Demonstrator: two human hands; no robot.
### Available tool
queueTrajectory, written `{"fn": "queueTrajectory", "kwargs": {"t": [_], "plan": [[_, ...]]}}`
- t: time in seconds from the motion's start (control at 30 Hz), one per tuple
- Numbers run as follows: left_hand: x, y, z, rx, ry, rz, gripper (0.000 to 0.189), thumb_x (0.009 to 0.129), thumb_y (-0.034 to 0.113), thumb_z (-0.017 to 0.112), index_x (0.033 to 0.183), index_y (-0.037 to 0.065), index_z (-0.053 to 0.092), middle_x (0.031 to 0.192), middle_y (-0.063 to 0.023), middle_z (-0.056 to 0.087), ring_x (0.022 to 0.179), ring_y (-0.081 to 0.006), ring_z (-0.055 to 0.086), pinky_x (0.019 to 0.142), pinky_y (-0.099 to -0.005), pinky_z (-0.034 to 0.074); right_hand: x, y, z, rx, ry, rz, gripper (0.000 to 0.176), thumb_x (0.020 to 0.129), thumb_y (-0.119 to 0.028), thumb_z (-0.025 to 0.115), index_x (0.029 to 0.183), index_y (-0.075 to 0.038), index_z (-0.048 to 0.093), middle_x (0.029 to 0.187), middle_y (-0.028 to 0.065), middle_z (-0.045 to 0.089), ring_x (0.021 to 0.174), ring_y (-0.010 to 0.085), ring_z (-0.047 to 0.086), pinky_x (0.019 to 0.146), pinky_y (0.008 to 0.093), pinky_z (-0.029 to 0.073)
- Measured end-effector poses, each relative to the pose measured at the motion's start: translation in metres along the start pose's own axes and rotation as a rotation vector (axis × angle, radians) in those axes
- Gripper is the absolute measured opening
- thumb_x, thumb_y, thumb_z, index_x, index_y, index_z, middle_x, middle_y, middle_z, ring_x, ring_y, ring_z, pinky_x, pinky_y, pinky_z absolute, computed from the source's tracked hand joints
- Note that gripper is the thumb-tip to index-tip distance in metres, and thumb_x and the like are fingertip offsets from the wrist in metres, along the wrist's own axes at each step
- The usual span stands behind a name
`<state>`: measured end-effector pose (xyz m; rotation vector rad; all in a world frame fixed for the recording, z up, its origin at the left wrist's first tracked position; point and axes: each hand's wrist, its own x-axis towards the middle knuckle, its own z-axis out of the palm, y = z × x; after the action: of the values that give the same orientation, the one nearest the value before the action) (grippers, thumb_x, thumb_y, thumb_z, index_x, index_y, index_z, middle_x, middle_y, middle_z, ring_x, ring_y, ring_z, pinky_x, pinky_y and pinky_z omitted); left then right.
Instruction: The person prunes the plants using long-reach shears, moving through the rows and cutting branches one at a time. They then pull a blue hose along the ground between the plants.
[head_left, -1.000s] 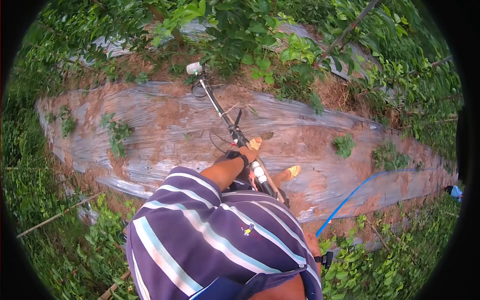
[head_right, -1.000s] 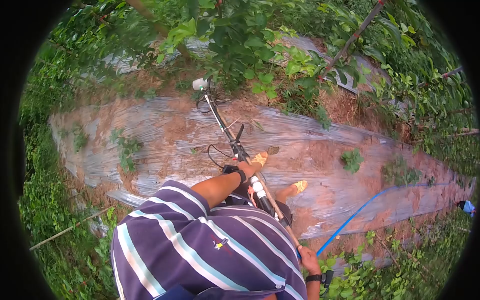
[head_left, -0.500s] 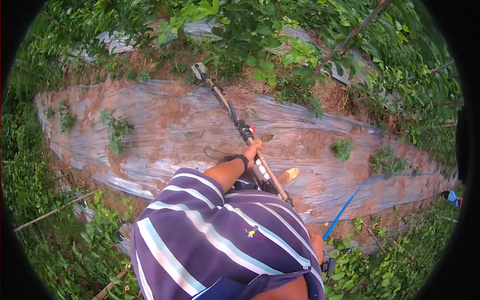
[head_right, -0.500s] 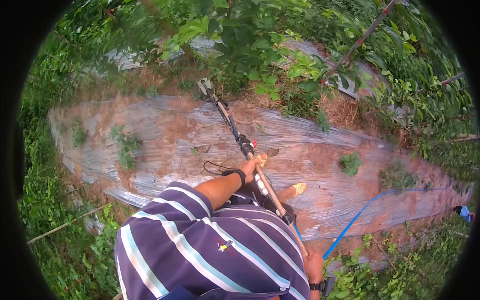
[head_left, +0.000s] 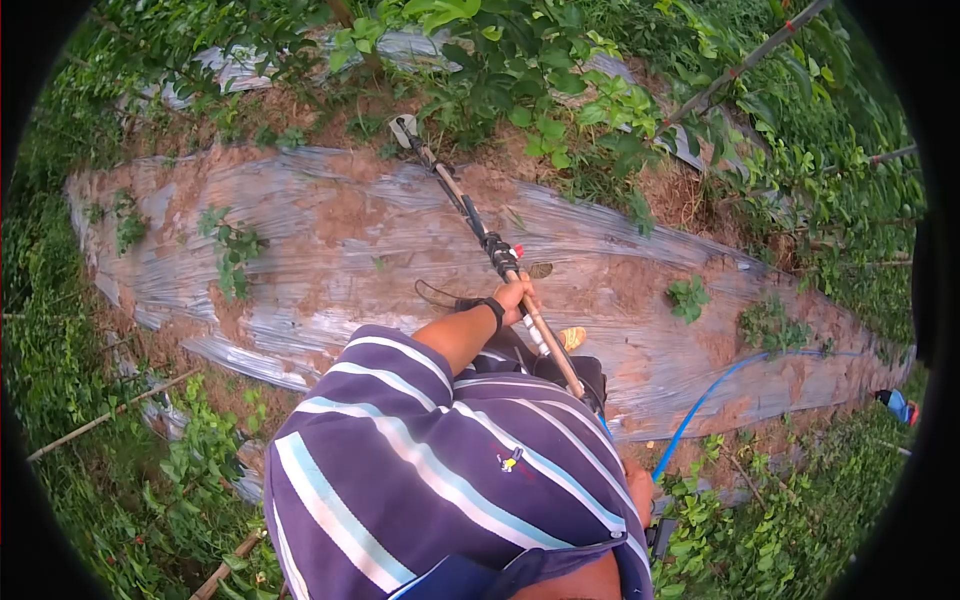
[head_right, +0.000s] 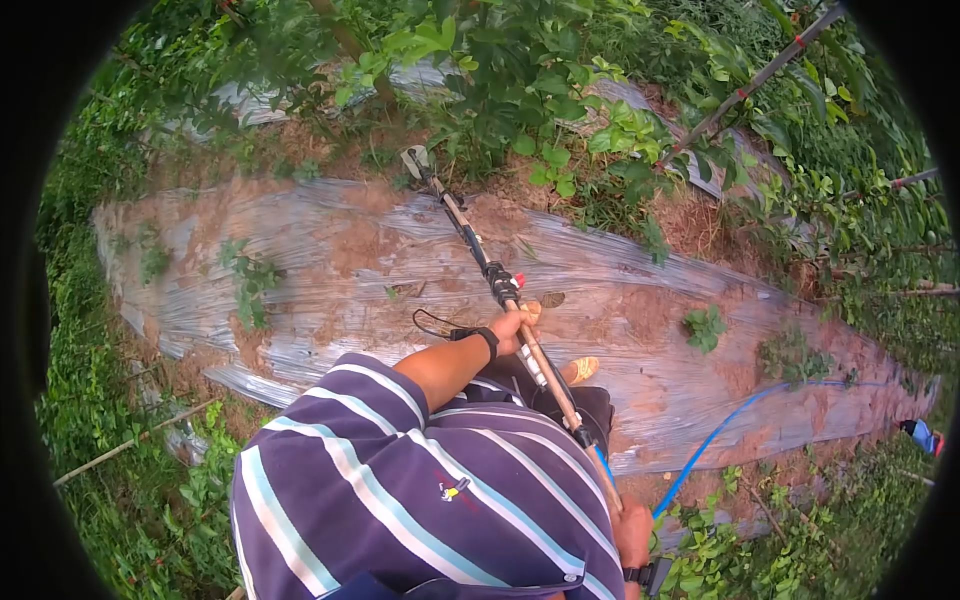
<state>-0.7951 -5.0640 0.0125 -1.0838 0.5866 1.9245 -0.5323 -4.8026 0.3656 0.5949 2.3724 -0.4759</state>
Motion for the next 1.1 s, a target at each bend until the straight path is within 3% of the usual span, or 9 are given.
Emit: {"fn": "queueTrajectory", "kwargs": {"t": [0.17, 0.23, 0.33, 0.47, 0.83, 0.9, 1.1], "plan": [[0.002, -0.005, -0.006, 0.069, 0.023, 0.065, 0.026, 0.075, 0.002, 0.055, 0.101, 0.008, 0.054, 0.079, -0.0067, 0.052, 0.066, -0.023, 0.054, 0.064, -0.0391, 0.049, -0.003, -0.01, -0.003, 0.024, -0.001, 0.019, 0.027, 0.083, -0.028, 0.065, 0.075, -0.003, 0.058, 0.07, 0.0254, 0.06, 0.07, 0.0474, 0.058, 0.061, 0.0531, 0.045], [0.001, -0.003, -0.002, 0.056, 0.012, 0.068, 0.02, 0.074, 0.0, 0.055, 0.089, 0.013, 0.054, 0.078, -0.0037, 0.05, 0.062, -0.0201, 0.05, 0.058, -0.0333, 0.046, -0.001, -0.004, -0.003, 0.038, -0.002, 0.028, 0.025, 0.083, -0.027, 0.065, 0.075, -0.004, 0.059, 0.071, 0.0253, 0.06, 0.071, 0.0475, 0.058, 0.062, 0.0535, 0.045], [-0.002, -0.005, 0.0, 0.083, 0.055, 0.061, 0.013, 0.075, 0.004, 0.057, 0.084, 0.013, 0.055, 0.075, -0.0021, 0.05, 0.062, -0.0183, 0.049, 0.059, -0.0304, 0.043, -0.001, 0.007, 0.008, 0.043, -0.027, -0.017, 0.024, 0.084, -0.026, 0.062, 0.076, -0.004, 0.058, 0.072, 0.0252, 0.06, 0.072, 0.0479, 0.059, 0.062, 0.0546, 0.045], [0.012, -0.009, -0.008, 0.13, 0.033, 0.088, 0.017, 0.082, 0.012, 0.055, 0.097, 0.003, 0.055, 0.077, -0.0101, 0.058, 0.065, -0.0232, 0.057, 0.064, -0.0362, 0.051, 0.001, 0.017, 0.011, 0.043, -0.039, -0.03, 0.022, 0.085, -0.024, 0.06, 0.077, -0.004, 0.058, 0.073, 0.025, 0.061, 0.072, 0.0479, 0.059, 0.063, 0.0555, 0.044], [0.016, -0.023, -0.001, 0.206, 0.15, 0.129, 0.023, 0.084, 0.019, 0.056, 0.098, 0.002, 0.053, 0.079, -0.0119, 0.057, 0.068, -0.0269, 0.059, 0.064, -0.0416, 0.052, 0.013, 0.047, 0.031, 0.08, -0.012, -0.106, 0.025, 0.085, -0.028, 0.06, 0.075, -0.005, 0.056, 0.07, 0.0251, 0.06, 0.07, 0.047, 0.059, 0.06, 0.0542, 0.043], [0.012, -0.026, 0.003, 0.199, 0.218, 0.131, 0.021, 0.083, 0.02, 0.057, 0.094, 0.003, 0.053, 0.074, -0.0099, 0.054, 0.064, -0.0257, 0.055, 0.061, -0.0418, 0.05, 0.013, 0.04, 0.025, 0.072, -0.062, -0.031, 0.026, 0.086, -0.029, 0.059, 0.075, -0.005, 0.056, 0.069, 0.0256, 0.06, 0.068, 0.0472, 0.059, 0.058, 0.0541, 0.043], [0.001, -0.033, 0.018, 0.187, 0.227, 0.109, 0.018, 0.083, 0.02, 0.06, 0.087, 0.005, 0.051, 0.071, -0.0083, 0.05, 0.061, -0.0239, 0.052, 0.057, -0.0384, 0.048, 0.017, 0.081, 0.055, 0.151, -0.021, -0.085, 0.027, 0.086, -0.032, 0.059, 0.076, -0.006, 0.057, 0.068, 0.0262, 0.059, 0.065, 0.0481, 0.058, 0.058, 0.0555, 0.042]]}}
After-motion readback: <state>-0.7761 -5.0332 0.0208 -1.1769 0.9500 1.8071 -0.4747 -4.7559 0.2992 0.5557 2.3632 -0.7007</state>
